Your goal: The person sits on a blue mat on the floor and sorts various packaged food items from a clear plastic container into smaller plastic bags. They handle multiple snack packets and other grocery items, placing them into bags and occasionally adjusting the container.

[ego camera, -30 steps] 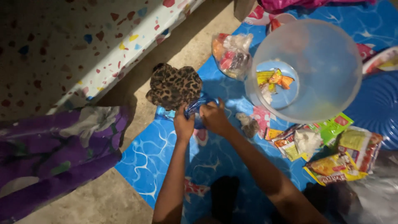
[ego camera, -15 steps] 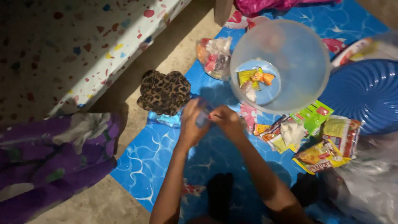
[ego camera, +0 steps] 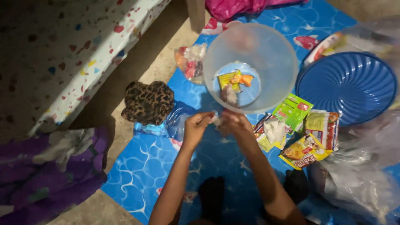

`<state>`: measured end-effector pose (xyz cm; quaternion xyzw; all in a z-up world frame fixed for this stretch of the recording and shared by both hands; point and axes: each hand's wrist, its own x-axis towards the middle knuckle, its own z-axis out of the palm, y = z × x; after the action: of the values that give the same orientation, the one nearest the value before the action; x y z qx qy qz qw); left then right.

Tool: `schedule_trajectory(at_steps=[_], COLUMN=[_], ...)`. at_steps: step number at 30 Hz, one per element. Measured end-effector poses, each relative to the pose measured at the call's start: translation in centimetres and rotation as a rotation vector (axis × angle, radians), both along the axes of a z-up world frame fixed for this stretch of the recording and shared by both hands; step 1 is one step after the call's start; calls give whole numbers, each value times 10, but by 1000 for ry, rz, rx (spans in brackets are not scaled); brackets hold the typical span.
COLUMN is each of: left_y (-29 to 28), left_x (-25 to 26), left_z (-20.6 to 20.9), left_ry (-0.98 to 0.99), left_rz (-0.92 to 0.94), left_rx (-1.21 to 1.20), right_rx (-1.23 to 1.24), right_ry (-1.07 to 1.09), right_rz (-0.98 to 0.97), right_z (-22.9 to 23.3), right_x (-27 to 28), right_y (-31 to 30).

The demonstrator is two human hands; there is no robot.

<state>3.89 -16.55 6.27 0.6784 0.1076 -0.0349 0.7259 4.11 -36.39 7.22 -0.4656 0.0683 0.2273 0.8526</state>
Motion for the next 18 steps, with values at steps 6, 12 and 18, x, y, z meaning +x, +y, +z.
schedule_trajectory(at_steps=[6,12,18], left_y=[-17,-22,-12], left_x=[10,22,35], left_z=[0,-4,43], left_ry=[-71,221,184], left_rz=[170,257,566], left_rx=[120,-208,-472], right_rx=[51,-182,-563], right_ry=[301,140,182], right_rz=[-253,-346,-164], right_z=[39,35,38], right_x=[25,36,24], right_y=[-34,-64,-122])
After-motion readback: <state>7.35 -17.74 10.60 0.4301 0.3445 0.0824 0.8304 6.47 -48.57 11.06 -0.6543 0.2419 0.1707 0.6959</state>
